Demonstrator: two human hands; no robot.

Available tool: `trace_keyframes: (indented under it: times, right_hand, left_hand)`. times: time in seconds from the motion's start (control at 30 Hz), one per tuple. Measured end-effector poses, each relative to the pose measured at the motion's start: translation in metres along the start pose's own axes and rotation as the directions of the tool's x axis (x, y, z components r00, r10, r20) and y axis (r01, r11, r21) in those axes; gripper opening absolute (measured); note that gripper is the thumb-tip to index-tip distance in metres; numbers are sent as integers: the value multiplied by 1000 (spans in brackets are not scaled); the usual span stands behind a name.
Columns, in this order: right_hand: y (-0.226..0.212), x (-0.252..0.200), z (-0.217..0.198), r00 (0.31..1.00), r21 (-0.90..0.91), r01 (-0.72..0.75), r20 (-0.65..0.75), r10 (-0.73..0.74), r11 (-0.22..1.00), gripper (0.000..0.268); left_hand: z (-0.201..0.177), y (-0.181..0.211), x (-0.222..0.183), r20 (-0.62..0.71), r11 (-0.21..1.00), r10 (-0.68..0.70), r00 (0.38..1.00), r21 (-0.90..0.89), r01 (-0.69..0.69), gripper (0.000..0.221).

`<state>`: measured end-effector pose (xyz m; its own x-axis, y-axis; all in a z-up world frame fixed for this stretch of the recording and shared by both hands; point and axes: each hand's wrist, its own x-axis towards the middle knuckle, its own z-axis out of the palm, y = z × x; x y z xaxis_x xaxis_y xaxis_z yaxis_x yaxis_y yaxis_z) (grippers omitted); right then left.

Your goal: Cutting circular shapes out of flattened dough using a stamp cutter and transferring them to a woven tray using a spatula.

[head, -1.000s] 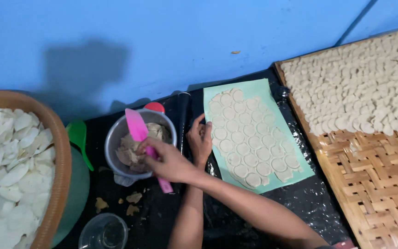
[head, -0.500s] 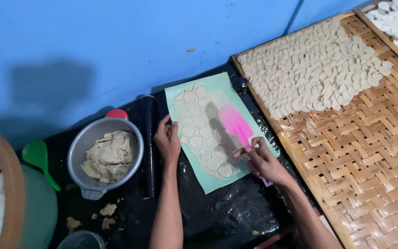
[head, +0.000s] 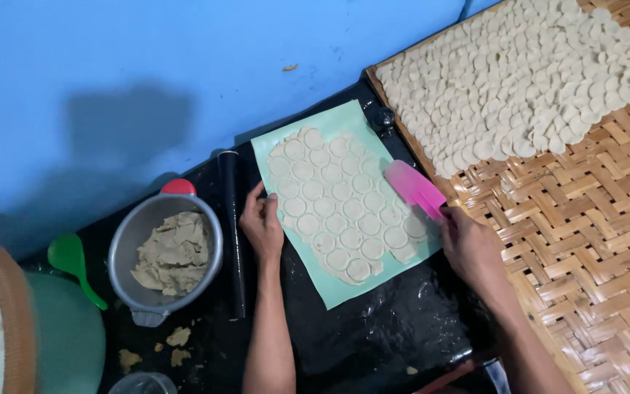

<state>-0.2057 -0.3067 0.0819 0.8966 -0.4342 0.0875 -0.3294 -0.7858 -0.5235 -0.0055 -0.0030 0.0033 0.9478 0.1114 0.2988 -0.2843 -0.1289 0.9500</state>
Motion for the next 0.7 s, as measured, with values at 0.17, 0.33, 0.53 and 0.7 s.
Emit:
trace_keyframes:
  times: [0.17,0.33,0.53,0.7]
  right_hand:
    - [-10,2,-19,989,-110,-144,4,145,983,31]
    - [2,3,-23,982,-148,-181,32,188,972,30]
    - [10,8,-21,993,-127,-89,63,97,988,30]
    - [5,11,-25,981,-103,-165,86,174,981,33]
  left_hand:
    - [2,7,1,10,1000,12,1000,14,-12,32]
    - [3,9,3,-2,999,-20,1000,38,20,31]
    - [2,9,1,20,999,-34,999,-13,34,31]
    - [2,16,1,26,1000,5,1000,-8,-5,31]
